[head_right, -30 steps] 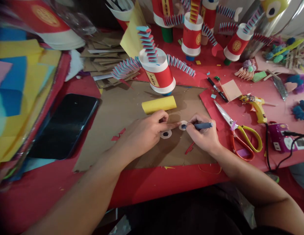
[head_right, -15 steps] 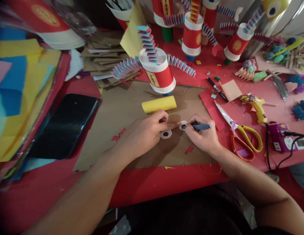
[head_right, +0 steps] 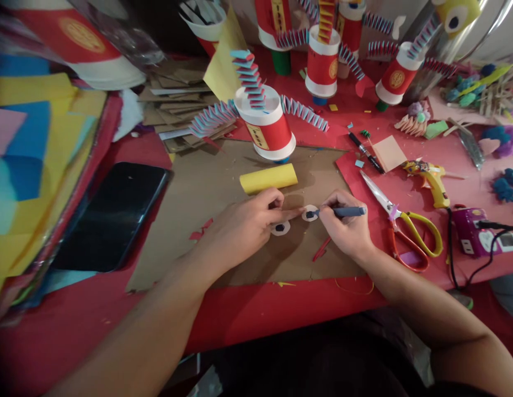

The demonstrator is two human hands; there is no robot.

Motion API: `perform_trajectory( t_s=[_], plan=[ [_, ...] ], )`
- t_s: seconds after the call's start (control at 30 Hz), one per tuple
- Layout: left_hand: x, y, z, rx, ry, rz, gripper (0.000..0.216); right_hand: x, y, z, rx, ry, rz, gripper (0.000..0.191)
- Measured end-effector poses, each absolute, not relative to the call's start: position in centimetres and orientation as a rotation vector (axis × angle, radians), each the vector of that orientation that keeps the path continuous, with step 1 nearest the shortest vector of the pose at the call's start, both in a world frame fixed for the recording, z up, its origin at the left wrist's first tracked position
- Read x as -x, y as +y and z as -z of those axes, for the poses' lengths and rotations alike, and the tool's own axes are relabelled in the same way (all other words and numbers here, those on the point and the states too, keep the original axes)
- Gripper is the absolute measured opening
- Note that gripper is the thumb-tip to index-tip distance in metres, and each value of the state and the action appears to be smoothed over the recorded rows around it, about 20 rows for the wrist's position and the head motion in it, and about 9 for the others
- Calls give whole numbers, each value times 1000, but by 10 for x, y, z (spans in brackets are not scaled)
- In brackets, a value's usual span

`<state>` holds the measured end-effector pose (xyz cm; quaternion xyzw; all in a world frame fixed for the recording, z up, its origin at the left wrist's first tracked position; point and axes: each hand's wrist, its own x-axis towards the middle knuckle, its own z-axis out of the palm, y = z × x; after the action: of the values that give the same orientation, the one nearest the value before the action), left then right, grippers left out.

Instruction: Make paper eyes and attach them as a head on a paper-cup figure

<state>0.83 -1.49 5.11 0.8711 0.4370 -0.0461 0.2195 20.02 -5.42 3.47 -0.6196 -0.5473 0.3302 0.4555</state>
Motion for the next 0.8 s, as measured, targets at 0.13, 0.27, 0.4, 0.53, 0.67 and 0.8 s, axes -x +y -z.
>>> perform_trajectory(
  t_s=[0.13, 0.27, 0.4, 0.53, 0.67, 0.8],
  plan=[
    [-6, -13, -44, -2381, 1196, -8, 52, -201, -53, -38, 1519, -1321, -830, 13],
    [-4, -11, -33, -2320, 1141, -325, 51, -202, -52, -37, 1519, -1281, -839, 13],
    [-2, -9, -30, -2203, 1183, -629, 42, -204, -53, -30, 1509, -1194, -856, 14],
    [-2, -5, -38, -2036, 1348, -755, 20, -207, -52, -25, 1475, -1149, -887, 13],
    [-2, -6, -51, -1849, 1498, -847, 12, -208, -50, -26, 1464, -1150, -884, 6],
    [0, -6, -56, -1713, 1551, -967, 24, -209, -48, -27, 1515, -1281, -821, 11]
  ],
)
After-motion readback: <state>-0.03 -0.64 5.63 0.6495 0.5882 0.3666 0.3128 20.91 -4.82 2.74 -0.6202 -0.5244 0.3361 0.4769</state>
